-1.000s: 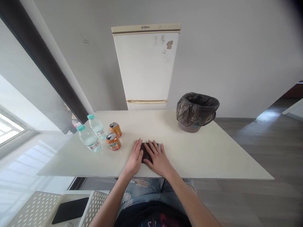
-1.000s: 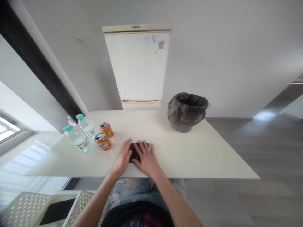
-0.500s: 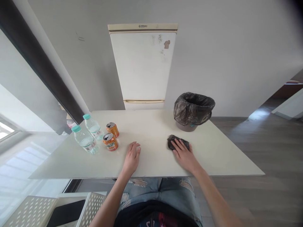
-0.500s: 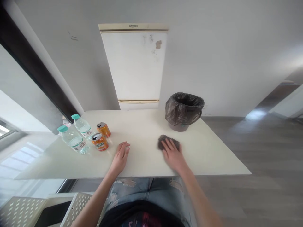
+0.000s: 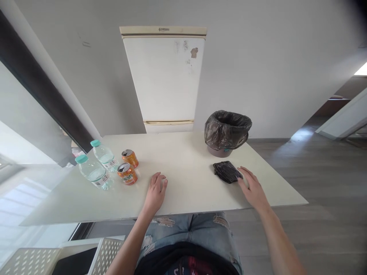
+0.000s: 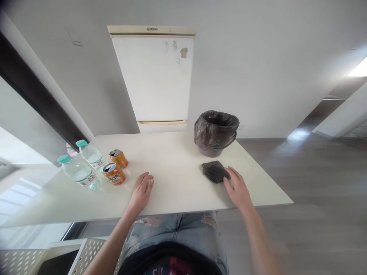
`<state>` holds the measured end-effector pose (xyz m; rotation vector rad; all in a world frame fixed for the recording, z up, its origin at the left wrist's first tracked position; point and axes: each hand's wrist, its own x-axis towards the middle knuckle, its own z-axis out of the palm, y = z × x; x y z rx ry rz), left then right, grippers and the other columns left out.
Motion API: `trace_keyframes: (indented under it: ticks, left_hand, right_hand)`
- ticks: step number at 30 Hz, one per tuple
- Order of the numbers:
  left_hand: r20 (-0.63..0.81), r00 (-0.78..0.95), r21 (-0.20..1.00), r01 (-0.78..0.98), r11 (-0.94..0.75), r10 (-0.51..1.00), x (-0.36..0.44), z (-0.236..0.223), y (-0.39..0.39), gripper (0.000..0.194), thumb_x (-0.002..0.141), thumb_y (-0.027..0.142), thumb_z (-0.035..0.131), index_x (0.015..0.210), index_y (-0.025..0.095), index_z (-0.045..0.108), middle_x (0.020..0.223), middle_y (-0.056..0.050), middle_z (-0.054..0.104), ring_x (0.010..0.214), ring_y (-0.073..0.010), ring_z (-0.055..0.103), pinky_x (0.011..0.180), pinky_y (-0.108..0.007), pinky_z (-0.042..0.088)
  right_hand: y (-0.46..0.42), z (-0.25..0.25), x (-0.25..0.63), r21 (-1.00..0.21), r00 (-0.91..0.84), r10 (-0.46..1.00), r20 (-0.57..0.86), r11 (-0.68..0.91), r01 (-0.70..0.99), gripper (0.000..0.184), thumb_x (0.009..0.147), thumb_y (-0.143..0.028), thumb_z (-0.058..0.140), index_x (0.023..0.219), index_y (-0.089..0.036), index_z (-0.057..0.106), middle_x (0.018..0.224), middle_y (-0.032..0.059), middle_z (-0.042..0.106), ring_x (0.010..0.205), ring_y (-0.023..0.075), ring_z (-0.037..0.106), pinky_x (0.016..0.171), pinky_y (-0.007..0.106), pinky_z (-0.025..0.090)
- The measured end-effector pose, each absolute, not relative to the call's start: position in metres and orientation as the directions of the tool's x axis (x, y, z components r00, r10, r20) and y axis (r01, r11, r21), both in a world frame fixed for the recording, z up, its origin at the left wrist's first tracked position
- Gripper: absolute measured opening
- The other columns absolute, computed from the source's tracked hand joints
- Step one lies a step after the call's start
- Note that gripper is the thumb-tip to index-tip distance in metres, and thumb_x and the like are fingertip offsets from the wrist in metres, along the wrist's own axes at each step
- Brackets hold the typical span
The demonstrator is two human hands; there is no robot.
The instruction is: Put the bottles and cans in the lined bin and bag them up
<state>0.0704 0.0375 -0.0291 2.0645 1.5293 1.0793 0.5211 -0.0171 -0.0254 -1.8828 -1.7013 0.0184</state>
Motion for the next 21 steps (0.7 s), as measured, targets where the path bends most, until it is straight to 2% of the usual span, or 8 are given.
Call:
trace_keyframes:
  ticks: [2, 4, 6, 8, 12, 15, 18, 21]
  left_hand:
    - [0.365, 0.127, 0.666, 0.657, -0.353, 0.923, 0.071, -0.030, 0.037, 0.030, 0.108, 0.042, 0.040, 0.115, 0.023, 0.062, 0.137, -0.015, 0.057, 0.142, -0.0298, 0.049, 0.119, -0.055, 0.042]
    - [0.362, 0.127, 0.663, 0.662, -0.350, 0.924, 0.071, -0.030, 0.037, 0.030, 0.108, 0.042, 0.040, 0.116, 0.023, 0.062, 0.137, -0.015, 0.057, 0.142, -0.0301, 0.049, 0.118, -0.055, 0.042]
    - [0.364, 0.132, 0.657, 0.665, -0.354, 0.922, 0.071, -0.029, 0.036, 0.030, 0.109, 0.041, 0.040, 0.116, 0.022, 0.062, 0.137, -0.015, 0.057, 0.141, -0.0302, 0.050, 0.118, -0.055, 0.042]
    - [0.373, 0.139, 0.644, 0.673, -0.363, 0.917, 0.071, -0.029, 0.036, 0.029, 0.109, 0.040, 0.040, 0.116, 0.022, 0.062, 0.137, -0.015, 0.058, 0.140, -0.0305, 0.050, 0.117, -0.056, 0.042]
    - [0.383, 0.148, 0.609, 0.702, -0.370, 0.912, 0.072, -0.028, 0.035, 0.028, 0.108, 0.039, 0.042, 0.116, 0.023, 0.063, 0.136, -0.014, 0.059, 0.138, -0.0316, 0.052, 0.116, -0.057, 0.043]
    - [0.379, 0.177, 0.576, 0.723, -0.381, 0.908, 0.073, -0.028, 0.034, 0.028, 0.108, 0.039, 0.043, 0.116, 0.024, 0.064, 0.136, -0.014, 0.060, 0.140, -0.0316, 0.050, 0.117, -0.056, 0.043]
    - [0.386, 0.202, 0.543, 0.740, -0.398, 0.900, 0.074, -0.029, 0.034, 0.027, 0.107, 0.040, 0.044, 0.115, 0.024, 0.065, 0.135, -0.013, 0.061, 0.142, -0.0313, 0.049, 0.117, -0.055, 0.042]
    - [0.398, 0.216, 0.512, 0.754, -0.411, 0.892, 0.075, -0.028, 0.034, 0.027, 0.108, 0.039, 0.044, 0.116, 0.023, 0.065, 0.135, -0.014, 0.060, 0.141, -0.0317, 0.049, 0.117, -0.056, 0.042]
  right_hand:
    - [-0.007, -0.027, 0.500, -0.363, 0.149, 0.945, 0.290, -0.036, 0.931, 0.068, 0.101, -0.064, 0.046, 0.160, -0.031, 0.044, 0.168, 0.0119, 0.040, 0.151, 0.0386, 0.042, 0.119, 0.063, 0.042]
    - [0.003, -0.029, 0.480, -0.267, 0.020, 0.976, 0.216, 0.039, 0.963, 0.066, 0.101, -0.066, 0.047, 0.159, -0.035, 0.047, 0.171, 0.0093, 0.034, 0.154, 0.0417, 0.037, 0.119, 0.072, 0.035]
    - [0.009, -0.031, 0.467, -0.210, -0.116, 0.973, 0.197, 0.158, 0.965, 0.056, 0.106, -0.058, 0.039, 0.155, -0.037, 0.053, 0.172, 0.0058, 0.034, 0.156, 0.0383, 0.034, 0.122, 0.072, 0.029]
    - [0.012, -0.030, 0.463, -0.178, -0.143, 0.966, 0.214, 0.182, 0.967, 0.052, 0.108, -0.050, 0.034, 0.151, -0.035, 0.058, 0.170, 0.0063, 0.038, 0.155, 0.0355, 0.036, 0.123, 0.069, 0.029]
    - [0.007, -0.029, 0.485, -0.114, 0.034, 0.969, 0.245, -0.006, 0.993, 0.052, 0.106, -0.044, 0.033, 0.146, -0.030, 0.064, 0.161, 0.0112, 0.049, 0.147, 0.0370, 0.045, 0.118, 0.072, 0.033]
    - [-0.002, -0.033, 0.511, -0.115, 0.271, 0.931, 0.246, -0.249, 0.962, 0.058, 0.105, -0.049, 0.028, 0.148, -0.028, 0.062, 0.160, 0.0145, 0.050, 0.145, 0.0413, 0.045, 0.114, 0.078, 0.031]
    - [-0.010, -0.037, 0.527, -0.179, 0.521, 0.836, 0.174, -0.494, 0.851, 0.076, 0.103, -0.065, 0.021, 0.157, -0.022, 0.053, 0.164, 0.0212, 0.042, 0.149, 0.0517, 0.036, 0.109, 0.086, 0.026]
    - [-0.016, -0.037, 0.527, -0.187, 0.532, 0.831, 0.166, -0.503, 0.844, 0.087, 0.100, -0.075, 0.018, 0.165, -0.021, 0.039, 0.173, 0.0213, 0.026, 0.157, 0.0554, 0.016, 0.109, 0.090, 0.019]
